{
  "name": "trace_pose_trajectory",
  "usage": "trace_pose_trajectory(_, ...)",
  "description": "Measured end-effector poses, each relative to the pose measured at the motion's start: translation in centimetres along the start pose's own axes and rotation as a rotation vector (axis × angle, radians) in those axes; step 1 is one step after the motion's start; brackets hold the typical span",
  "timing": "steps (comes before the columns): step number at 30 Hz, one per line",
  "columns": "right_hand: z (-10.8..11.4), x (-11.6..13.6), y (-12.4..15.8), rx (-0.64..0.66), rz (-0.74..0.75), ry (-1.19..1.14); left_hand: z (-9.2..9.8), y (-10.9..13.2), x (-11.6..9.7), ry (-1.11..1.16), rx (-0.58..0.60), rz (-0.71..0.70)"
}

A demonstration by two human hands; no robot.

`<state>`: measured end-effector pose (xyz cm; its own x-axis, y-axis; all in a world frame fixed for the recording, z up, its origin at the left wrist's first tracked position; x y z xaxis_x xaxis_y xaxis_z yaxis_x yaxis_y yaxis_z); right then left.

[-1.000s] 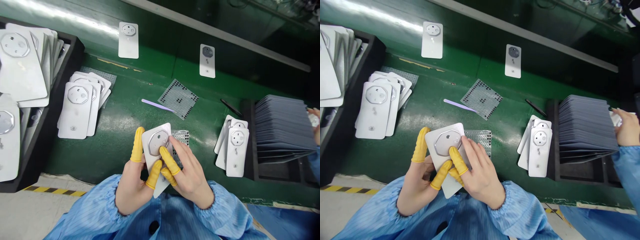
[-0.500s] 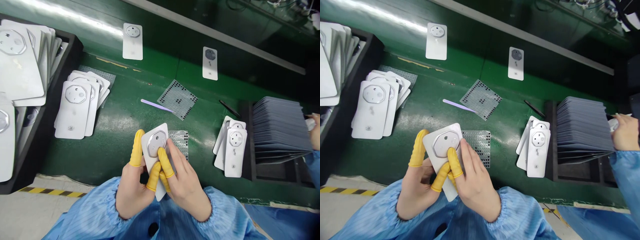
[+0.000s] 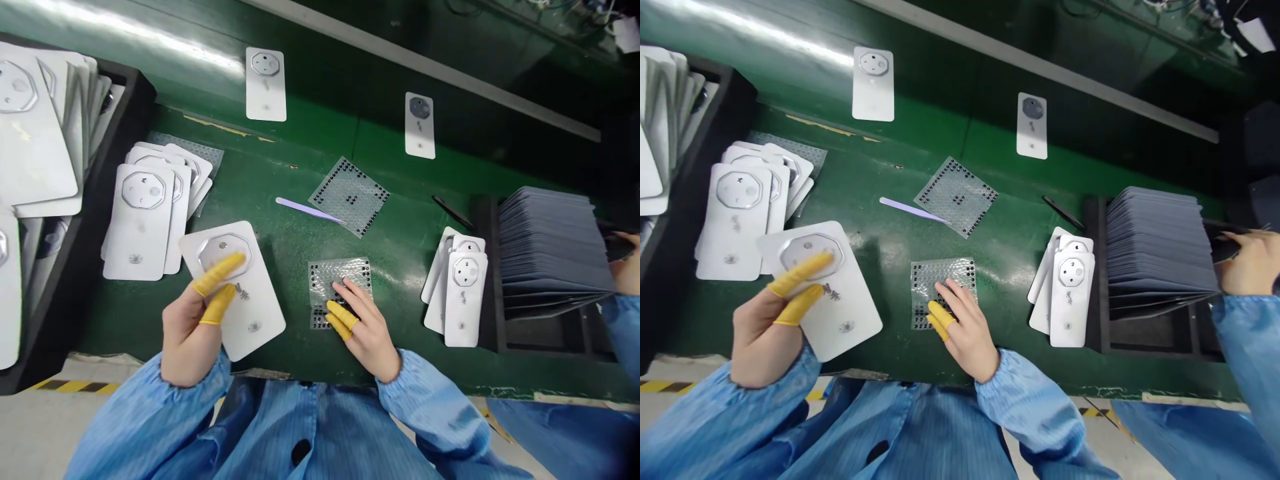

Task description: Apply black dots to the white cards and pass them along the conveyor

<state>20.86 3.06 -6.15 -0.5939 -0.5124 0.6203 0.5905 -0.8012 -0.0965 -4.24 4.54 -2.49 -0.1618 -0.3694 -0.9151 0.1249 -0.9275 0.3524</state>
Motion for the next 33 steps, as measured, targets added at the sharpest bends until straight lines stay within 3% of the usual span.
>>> trace_pose_trajectory(2, -0.4, -0.2, 0.1, -0.078, 0.002, -0.053, 0.0, 0.0, 0.5, -0.078, 0.102, 0.064)
trace_pose_trajectory(5, 0.4, 0.1, -0.5, -0.186, -0.015, -0.144, -2.4, 0.1, 0.4, -0.145, 0.385, -0.001)
trace_pose_trajectory(7, 1.0, 0.7, -0.8, -0.176, 0.016, -0.153, -4.6, 0.2, 0.0, -0.165, 0.538, -0.06)
trace_pose_trajectory(9, 1.5, 1.1, -1.0, -0.136, 0.042, -0.142, -6.2, 0.4, -0.2, -0.134, 0.612, -0.082)
trace_pose_trajectory(12, 2.0, 1.6, -0.9, -0.118, 0.036, -0.096, -6.9, 0.6, -0.3, -0.063, 0.618, -0.066)
trace_pose_trajectory(17, 2.9, 2.6, -1.3, -0.11, 0.073, 0.107, -6.6, 0.7, 0.1, -0.04, 0.615, -0.013)
trace_pose_trajectory(24, 3.4, 2.1, -2.7, 0.002, 0.303, 0.283, -6.9, 0.2, 0.3, -0.188, 0.718, -0.068)
trace_pose_trajectory(28, 3.0, 1.1, -2.9, 0.049, 0.406, 0.302, -6.8, -0.3, 0.5, -0.202, 0.796, -0.02)
trace_pose_trajectory(33, 1.9, 0.2, -3.2, -0.026, 0.404, 0.206, -6.5, -0.7, 0.5, -0.304, 0.755, -0.075)
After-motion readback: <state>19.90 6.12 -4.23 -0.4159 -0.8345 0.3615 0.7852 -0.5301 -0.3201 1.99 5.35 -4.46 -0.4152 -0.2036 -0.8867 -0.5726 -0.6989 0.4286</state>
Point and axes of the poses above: each hand's wrist, its own y-axis away from the middle knuckle, its own z-axis out of the back of the hand, x = y × z, the point moved 2 cm from there along -y, towards the middle knuckle, and after that the axes turned 14 degrees about x, right-handed, at the moved point
